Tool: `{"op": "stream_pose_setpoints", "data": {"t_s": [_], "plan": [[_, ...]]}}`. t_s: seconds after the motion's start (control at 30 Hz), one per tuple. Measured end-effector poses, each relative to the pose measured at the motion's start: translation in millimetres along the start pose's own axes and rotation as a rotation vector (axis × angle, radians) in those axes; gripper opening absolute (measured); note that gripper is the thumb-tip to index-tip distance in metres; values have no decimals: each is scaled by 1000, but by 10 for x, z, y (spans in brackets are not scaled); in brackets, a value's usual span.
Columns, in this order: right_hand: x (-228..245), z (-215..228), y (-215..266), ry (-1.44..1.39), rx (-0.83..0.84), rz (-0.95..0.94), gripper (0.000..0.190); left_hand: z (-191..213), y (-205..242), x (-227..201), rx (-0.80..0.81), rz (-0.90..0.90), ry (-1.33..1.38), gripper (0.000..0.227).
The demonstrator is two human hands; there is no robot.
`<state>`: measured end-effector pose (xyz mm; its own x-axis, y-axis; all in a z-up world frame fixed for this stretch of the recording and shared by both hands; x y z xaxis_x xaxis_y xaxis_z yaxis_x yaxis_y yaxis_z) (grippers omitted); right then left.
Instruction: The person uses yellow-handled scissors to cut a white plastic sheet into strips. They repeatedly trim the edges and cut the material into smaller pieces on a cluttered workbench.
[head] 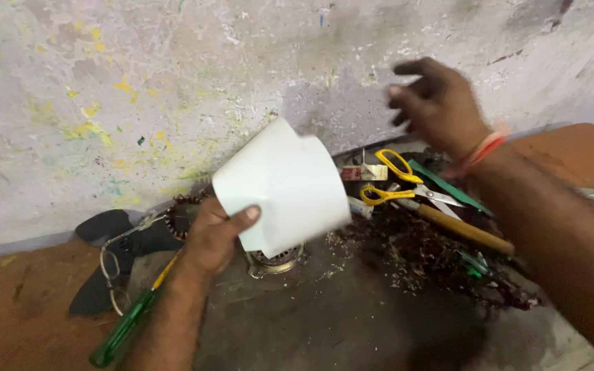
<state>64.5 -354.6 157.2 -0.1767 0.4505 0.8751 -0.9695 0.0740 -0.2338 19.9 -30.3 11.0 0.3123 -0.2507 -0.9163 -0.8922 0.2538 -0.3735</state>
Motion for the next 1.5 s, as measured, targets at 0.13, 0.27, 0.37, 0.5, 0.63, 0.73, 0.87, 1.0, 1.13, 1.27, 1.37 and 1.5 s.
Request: {"op": "stream_pose_setpoints", "data": {"t_s": [0.13,0.27,0.37,0.5,0.63,0.73,0.87,1.0,1.13,1.27,1.37,1.5], "plan": [[-371,534,-174,267,-100,-150,24,43,2,49,-32,33,139,45],[-966,1177,-152,580,-170,-204,31,-40,23,71,-35,86,138,47],[-1294,1492,-52,759,-189,-300,37,-64,-26,113,-35,72,51,43],[-1319,1545,216,869,-90,-300,37,-44,-40,254,-77,47,-74,40],[-1267,1010,473,687,35,-90,37,-2,-53,354,-72,34,-97,39],[-1237,484,487,657,183,209,31,24,-66,383,-84,16,-104,38],[-1219,59,388,912,153,225,35,75,-67,366,-88,7,-132,37],[-1171,-8,248,1031,230,197,37,118,-89,366,-85,31,-110,37],[-1152,21,132,1029,249,34,38,126,-92,349,-54,-14,-119,38],[-975,310,138,723,176,-90,46,157,-84,365,-40,-38,-142,37],[-771,427,193,786,224,-17,48,166,-91,417,-58,-9,-199,37],[-582,817,191,823,174,-272,45,190,-97,417,-95,41,-227,37]]}}
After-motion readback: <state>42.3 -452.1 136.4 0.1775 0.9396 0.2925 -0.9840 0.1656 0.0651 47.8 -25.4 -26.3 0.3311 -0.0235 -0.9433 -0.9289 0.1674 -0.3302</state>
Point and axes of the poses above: each hand's wrist, its own y-axis away from the middle knuckle, its own z-axis out of the back of the hand, x = y × z, the point moved 3 cm from there along -y, towards the middle knuckle, and after that the axes turned 3 degrees about -z, right-handed, at the moved point
